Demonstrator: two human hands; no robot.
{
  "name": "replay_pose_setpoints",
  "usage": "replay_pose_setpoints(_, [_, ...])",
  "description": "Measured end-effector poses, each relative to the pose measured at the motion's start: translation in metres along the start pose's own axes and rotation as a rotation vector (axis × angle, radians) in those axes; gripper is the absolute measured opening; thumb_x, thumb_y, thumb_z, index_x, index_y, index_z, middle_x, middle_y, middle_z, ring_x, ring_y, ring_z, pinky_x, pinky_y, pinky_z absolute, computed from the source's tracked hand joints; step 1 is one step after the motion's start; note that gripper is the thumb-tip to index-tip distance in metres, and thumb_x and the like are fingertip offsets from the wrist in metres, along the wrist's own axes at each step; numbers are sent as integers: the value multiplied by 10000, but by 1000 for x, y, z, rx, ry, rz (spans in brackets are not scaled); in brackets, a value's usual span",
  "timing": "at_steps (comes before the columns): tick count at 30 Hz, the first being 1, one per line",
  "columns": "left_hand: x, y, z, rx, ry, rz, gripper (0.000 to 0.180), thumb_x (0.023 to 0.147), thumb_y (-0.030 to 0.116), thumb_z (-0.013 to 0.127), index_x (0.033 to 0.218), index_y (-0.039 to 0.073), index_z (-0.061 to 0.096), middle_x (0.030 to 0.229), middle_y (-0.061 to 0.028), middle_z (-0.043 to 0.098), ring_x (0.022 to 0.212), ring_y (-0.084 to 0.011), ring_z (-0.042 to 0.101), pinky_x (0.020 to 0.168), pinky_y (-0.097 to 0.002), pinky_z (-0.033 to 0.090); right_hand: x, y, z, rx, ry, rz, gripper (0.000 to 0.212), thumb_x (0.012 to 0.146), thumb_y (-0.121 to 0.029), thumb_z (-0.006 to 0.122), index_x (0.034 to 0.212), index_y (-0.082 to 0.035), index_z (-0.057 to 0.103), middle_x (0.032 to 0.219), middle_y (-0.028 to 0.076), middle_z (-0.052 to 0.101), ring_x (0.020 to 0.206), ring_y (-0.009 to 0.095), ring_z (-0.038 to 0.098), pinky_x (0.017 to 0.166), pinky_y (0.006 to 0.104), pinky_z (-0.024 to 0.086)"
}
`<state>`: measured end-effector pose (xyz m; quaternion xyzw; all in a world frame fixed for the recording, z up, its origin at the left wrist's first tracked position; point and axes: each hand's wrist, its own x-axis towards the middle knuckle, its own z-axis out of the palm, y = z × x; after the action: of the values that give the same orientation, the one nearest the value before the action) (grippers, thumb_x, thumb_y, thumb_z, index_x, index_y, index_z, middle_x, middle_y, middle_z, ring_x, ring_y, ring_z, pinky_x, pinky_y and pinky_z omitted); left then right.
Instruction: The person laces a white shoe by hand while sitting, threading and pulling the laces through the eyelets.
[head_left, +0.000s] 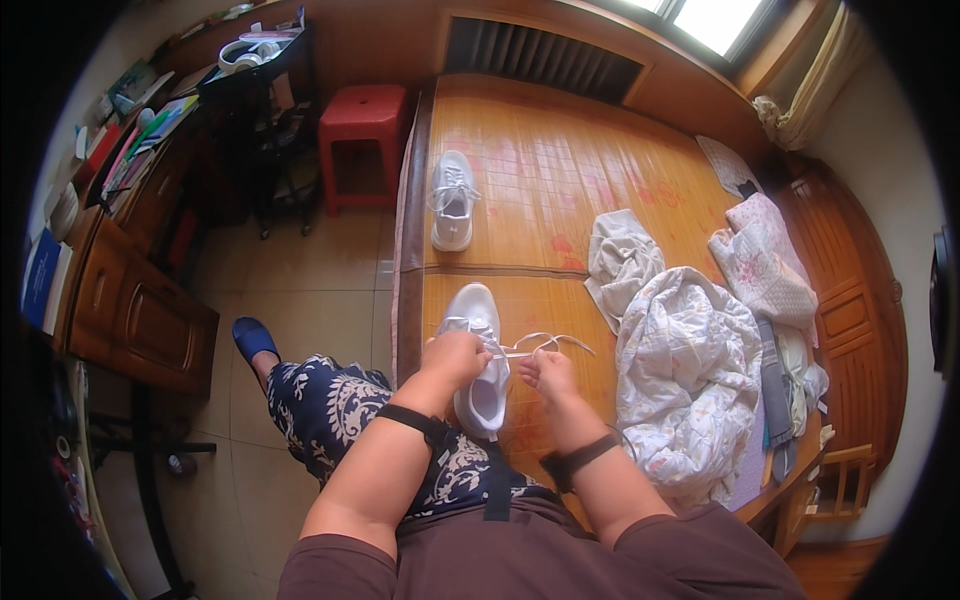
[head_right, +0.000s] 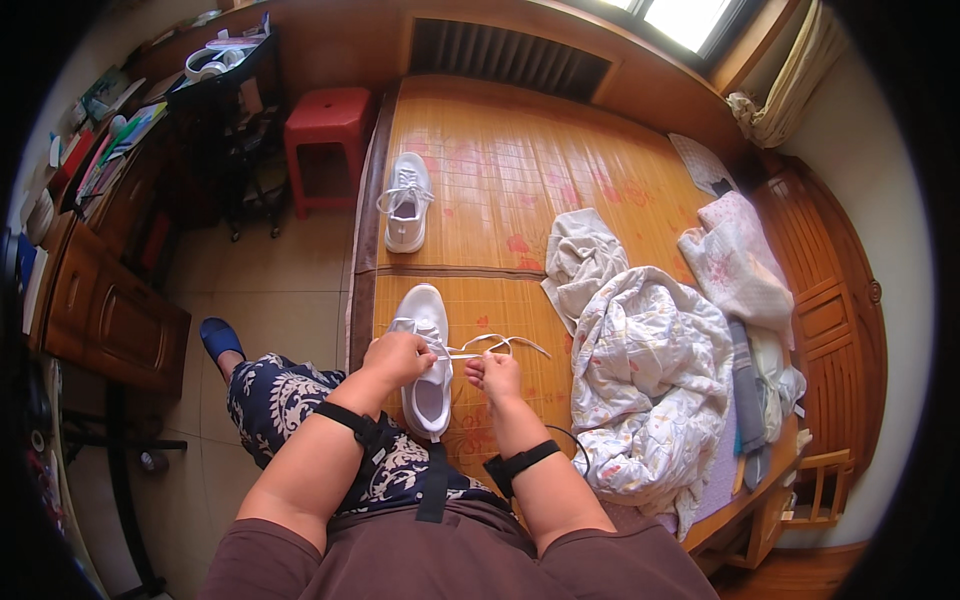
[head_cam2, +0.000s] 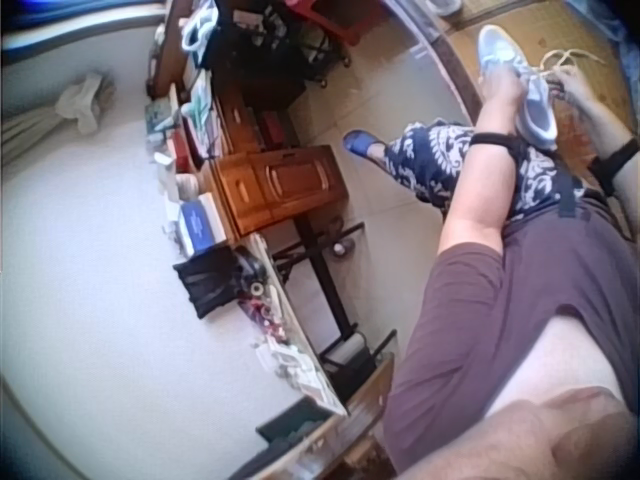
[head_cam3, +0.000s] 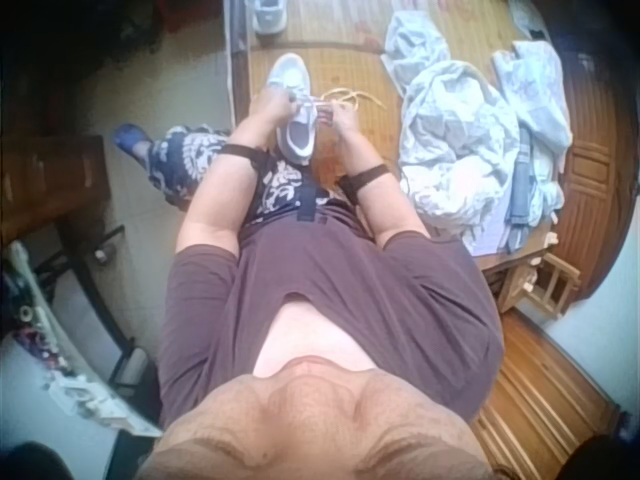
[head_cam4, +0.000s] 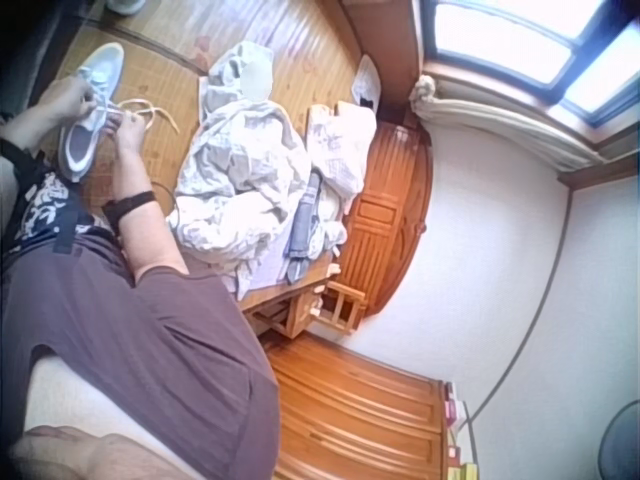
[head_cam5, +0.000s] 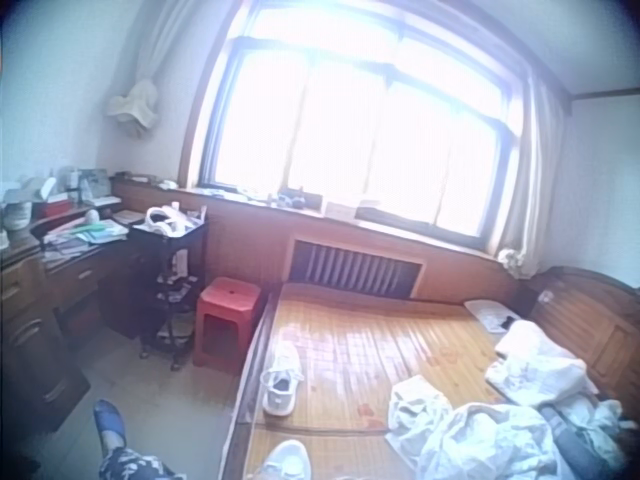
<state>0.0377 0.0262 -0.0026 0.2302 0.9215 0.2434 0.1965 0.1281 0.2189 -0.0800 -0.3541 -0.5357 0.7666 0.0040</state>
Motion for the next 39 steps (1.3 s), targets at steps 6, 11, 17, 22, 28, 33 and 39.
replay_pose_setpoints(6, [1, -1, 4, -16, -21, 22, 262, 837, 417, 659, 883, 174, 747, 860, -82, 715, 861, -291, 672, 770, -422, 514, 23, -16, -89, -155, 344, -126, 286, 1001, -191, 464, 850, 20, 585, 766, 127, 673, 606, 186, 657, 537, 263, 523])
replay_pose_setpoints(11, [3, -10, 7, -13, -2, 51, 249, 867, 389, 616, 866, 170, 733, 832, -74, 708, 855, -286, 666, 763, -447, 488, 18, -11, -83, -873, 566, -249, 209, 881, -237, 625, 923, -32, 622, 840, 130, 689, 792, 301, 659, 753, 422, 512])
replay_pose_setpoints(17, [2, -4, 3, -45, 9, 58, 256, 866, 392, 607, 861, 166, 726, 827, -61, 708, 863, -273, 666, 766, -446, 468, -6, -14, -1, -978, 415, -717, 237, 864, -311, 623, 902, -79, 657, 1023, 116, 644, 1078, 318, 539, 929, 461, 410])
replay_pose_setpoints(22, [2, -6, 5, -38, 12, 56, 267, 862, 399, 602, 861, 161, 721, 839, -65, 708, 866, -277, 666, 767, -449, 469, -13, -12, 35, -1120, 43, -772, 225, 877, -261, 598, 897, -46, 663, 893, 182, 657, 912, 358, 598, 809, 457, 452])
replay_pose_setpoints(28, [4, -5, 8, -39, 8, 65, 267, 857, 403, 606, 881, 162, 719, 849, -68, 709, 864, -283, 666, 768, -455, 465, -4, 2, 28, -922, 295, -697, 220, 906, -274, 556, 885, -70, 637, 891, 160, 645, 929, 338, 592, 800, 469, 439])
replay_pose_setpoints(33, [3, -5, 7, -38, -3, 48, 269, 857, 404, 607, 885, 161, 718, 847, -65, 709, 858, -285, 666, 773, -459, 459, -10, -5, 17, -906, 157, -605, 211, 915, -292, 545, 910, -97, 628, 903, 120, 658, 943, 321, 599, 817, 492, 422])
replay_pose_setpoints(39, [6, -6, 10, -59, -7, 61, 269, 857, 403, 608, 879, 160, 721, 843, -65, 710, 860, -288, 666, 779, -461, 460, -6, 2, 18, -966, -23, -609, 301, 952, -346, 474, 911, -90, 627, 892, 144, 675, 905, 363, 614, 799, 515, 436])
